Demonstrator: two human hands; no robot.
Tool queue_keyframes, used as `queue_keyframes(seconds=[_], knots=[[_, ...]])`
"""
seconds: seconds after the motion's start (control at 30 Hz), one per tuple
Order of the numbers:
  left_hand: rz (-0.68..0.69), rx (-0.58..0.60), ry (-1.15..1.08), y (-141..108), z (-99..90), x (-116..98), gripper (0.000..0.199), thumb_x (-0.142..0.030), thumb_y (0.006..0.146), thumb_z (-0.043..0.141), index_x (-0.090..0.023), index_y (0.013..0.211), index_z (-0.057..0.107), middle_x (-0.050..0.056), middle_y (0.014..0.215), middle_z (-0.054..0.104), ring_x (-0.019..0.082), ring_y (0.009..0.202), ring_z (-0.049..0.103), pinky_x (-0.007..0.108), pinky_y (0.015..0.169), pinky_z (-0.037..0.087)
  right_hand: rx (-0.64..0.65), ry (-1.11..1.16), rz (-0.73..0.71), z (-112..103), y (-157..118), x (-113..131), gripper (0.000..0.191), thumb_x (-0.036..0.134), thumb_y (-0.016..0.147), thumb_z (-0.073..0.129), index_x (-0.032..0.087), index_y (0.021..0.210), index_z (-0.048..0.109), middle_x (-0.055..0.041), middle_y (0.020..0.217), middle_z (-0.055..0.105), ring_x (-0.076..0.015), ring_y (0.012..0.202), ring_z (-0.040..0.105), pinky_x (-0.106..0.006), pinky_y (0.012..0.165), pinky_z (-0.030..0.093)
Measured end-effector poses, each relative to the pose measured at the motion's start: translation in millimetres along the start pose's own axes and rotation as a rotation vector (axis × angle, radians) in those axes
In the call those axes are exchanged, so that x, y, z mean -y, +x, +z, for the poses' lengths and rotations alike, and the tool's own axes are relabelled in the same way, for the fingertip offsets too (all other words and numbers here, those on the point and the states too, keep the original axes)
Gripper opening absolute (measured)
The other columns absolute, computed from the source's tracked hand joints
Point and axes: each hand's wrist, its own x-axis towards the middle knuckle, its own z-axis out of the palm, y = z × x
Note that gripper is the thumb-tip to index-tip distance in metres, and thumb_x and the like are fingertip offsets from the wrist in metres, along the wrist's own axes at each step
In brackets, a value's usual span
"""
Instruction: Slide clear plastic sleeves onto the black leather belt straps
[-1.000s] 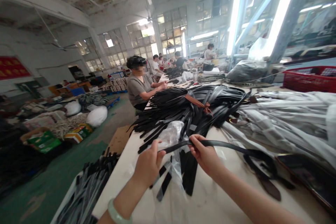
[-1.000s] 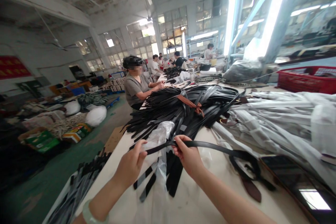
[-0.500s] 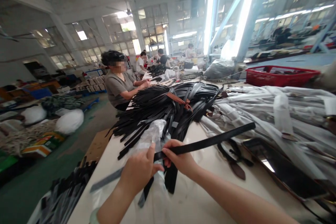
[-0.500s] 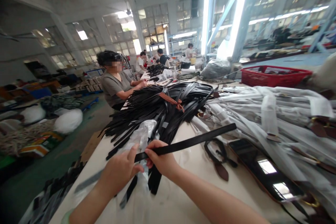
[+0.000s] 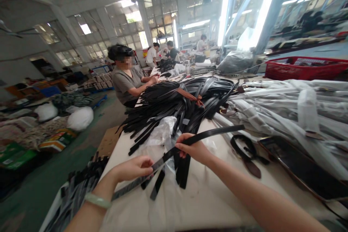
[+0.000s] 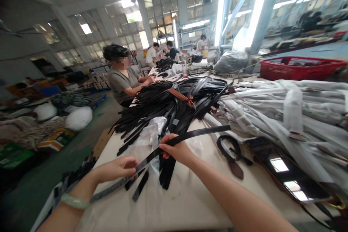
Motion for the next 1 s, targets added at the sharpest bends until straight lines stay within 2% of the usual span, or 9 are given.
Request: queue_keyframes(seconds=[0.1,0.23,0.4,0.5,0.57,0.67,0.77,0.83,1.0], knots=[[-0.030,0.118,-0.063,1,8.3,-4,0.047,-0.063,0.074,0.060,-0.016,0.077,0.055,0.000,0.066,0.061,0.012,0.053,0.054,0.024,0.054,0.043,0.023,-0.003,-0.003,0,-3,5,0.035,0.046,0.067,0.075,0.017,0.075,0.057,0.0026,0.055,0.063,-0.0108,0.043,0.058,-0.022,0.042,0.050],[-0.048,0.163,-0.138,-5,20.8,-22,0.041,-0.058,0.077,0.060,-0.018,0.076,0.052,-0.006,0.052,0.050,0.008,0.039,0.041,0.021,0.040,0.032,0.053,-0.005,-0.031,2,-11,17,0.033,0.042,0.069,0.075,0.016,0.076,0.057,0.0027,0.054,0.062,-0.0103,0.043,0.057,-0.020,0.042,0.049],[-0.047,0.114,-0.221,-16,36.3,-50,0.040,-0.056,0.082,0.054,-0.016,0.077,0.052,-0.009,0.052,0.039,0.005,0.041,0.027,0.020,0.040,0.019,0.133,-0.030,-0.056,21,-33,25,0.027,0.038,0.073,0.073,0.016,0.075,0.057,0.0018,0.051,0.061,-0.0107,0.042,0.057,-0.020,0.042,0.048],[-0.054,0.097,-0.233,-19,51.3,-63,0.039,-0.055,0.082,0.054,-0.016,0.078,0.054,-0.008,0.055,0.039,0.006,0.043,0.028,0.021,0.042,0.022,0.185,-0.014,-0.060,36,-48,22,0.025,0.037,0.075,0.071,0.017,0.074,0.056,0.0027,0.050,0.060,-0.0110,0.042,0.057,-0.020,0.040,0.046],[-0.062,0.070,-0.228,-23,58.7,-64,0.038,-0.054,0.082,0.054,-0.016,0.077,0.055,-0.007,0.057,0.042,0.006,0.044,0.031,0.022,0.044,0.025,0.212,0.032,-0.040,37,-49,20,0.025,0.037,0.074,0.071,0.016,0.076,0.057,0.0033,0.051,0.058,-0.0103,0.041,0.054,-0.018,0.038,0.042],[-0.088,-0.004,-0.213,-29,61.0,-56,0.040,-0.054,0.083,0.050,-0.016,0.074,0.052,-0.007,0.056,0.041,0.007,0.045,0.031,0.023,0.044,0.023,0.034,0.181,-0.021,27,-35,19,0.029,0.045,0.076,0.066,0.017,0.077,0.058,0.0068,0.047,0.048,-0.0055,0.034,0.039,-0.016,0.031,0.027],[-0.095,-0.063,-0.213,-27,59.0,-46,0.043,-0.058,0.081,0.049,-0.015,0.076,0.050,-0.007,0.056,0.041,0.007,0.045,0.033,0.023,0.046,0.023,-0.184,0.244,-0.043,17,-19,17,0.036,0.052,0.082,0.056,0.019,0.069,0.049,0.0106,0.044,0.032,-0.0033,0.032,0.024,-0.016,0.030,0.017],[-0.083,-0.078,-0.229,-16,61.0,-43,0.045,-0.060,0.080,0.048,-0.015,0.078,0.050,-0.008,0.057,0.041,0.007,0.045,0.034,0.023,0.047,0.024,-0.188,0.212,-0.036,19,-18,14,0.039,0.053,0.080,0.059,0.019,0.065,0.046,0.0103,0.044,0.032,-0.0035,0.034,0.028,-0.015,0.032,0.019],[-0.048,-0.067,-0.303,5,71.7,-48,0.045,-0.061,0.077,0.050,-0.017,0.077,0.049,-0.009,0.057,0.039,0.006,0.044,0.034,0.023,0.047,0.025,-0.124,0.136,0.002,28,-24,6,0.041,0.054,0.072,0.069,0.016,0.063,0.054,0.0066,0.048,0.042,-0.0056,0.038,0.038,-0.016,0.034,0.028]])
